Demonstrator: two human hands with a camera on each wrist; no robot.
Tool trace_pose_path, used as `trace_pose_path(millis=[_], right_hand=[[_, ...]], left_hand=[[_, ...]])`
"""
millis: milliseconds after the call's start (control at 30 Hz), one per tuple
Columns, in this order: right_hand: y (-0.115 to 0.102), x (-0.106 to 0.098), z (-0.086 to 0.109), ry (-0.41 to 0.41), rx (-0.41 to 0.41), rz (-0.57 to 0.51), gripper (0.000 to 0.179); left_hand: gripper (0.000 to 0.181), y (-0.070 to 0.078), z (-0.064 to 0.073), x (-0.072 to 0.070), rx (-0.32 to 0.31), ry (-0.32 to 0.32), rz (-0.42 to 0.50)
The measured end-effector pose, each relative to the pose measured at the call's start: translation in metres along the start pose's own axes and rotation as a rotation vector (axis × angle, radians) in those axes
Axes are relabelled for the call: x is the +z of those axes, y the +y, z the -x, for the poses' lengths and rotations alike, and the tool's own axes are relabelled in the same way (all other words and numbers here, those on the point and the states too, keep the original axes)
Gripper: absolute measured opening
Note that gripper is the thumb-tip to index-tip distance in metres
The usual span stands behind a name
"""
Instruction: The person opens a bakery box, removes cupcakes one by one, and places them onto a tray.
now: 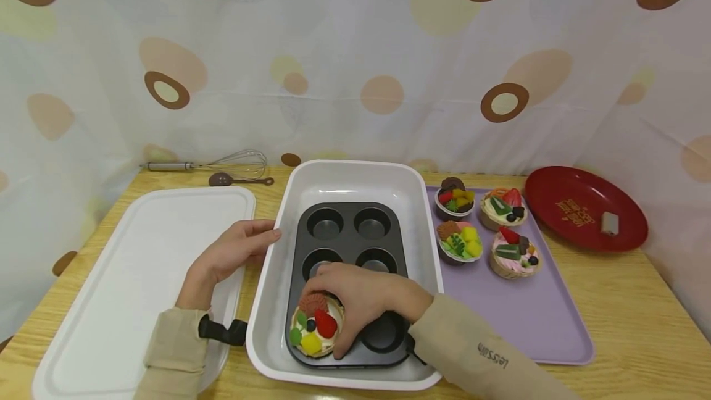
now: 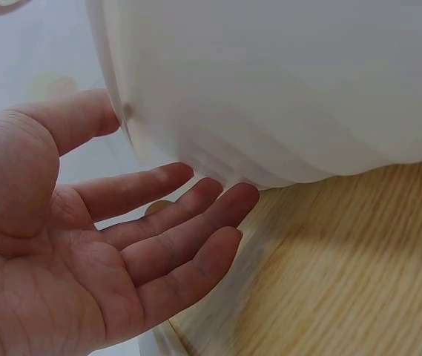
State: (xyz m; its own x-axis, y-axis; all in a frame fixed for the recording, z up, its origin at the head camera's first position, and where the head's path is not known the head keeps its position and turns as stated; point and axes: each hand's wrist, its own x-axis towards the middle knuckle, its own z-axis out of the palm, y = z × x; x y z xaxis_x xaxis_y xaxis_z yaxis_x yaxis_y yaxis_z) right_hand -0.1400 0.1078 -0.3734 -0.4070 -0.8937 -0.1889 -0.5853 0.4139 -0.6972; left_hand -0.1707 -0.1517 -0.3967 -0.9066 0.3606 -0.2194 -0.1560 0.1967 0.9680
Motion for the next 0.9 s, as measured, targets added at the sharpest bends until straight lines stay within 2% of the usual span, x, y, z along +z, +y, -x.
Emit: trace_pose_path(millis=[367,700,900], right_hand=[[-0.0026,0.0009,0.0006,0.03,-0.033,0.004,0.059],[0.0009,0.0025,-0.002,0.058,-0.099,-0.135,0.052],[0.0025,0.0001,-0.0009,0.088,-0.123,-0.156,0.051]], left_hand=[[0.053,0.0002,0.0007,-0.0005,0.001,0.002,-0.005],[0.054,-0.0013,-0.0001,-0.0011,-0.003,0.007,-0.017],[0.052,-0.0024,-0.0014,-0.0005,-0.006,0.004,-0.013]])
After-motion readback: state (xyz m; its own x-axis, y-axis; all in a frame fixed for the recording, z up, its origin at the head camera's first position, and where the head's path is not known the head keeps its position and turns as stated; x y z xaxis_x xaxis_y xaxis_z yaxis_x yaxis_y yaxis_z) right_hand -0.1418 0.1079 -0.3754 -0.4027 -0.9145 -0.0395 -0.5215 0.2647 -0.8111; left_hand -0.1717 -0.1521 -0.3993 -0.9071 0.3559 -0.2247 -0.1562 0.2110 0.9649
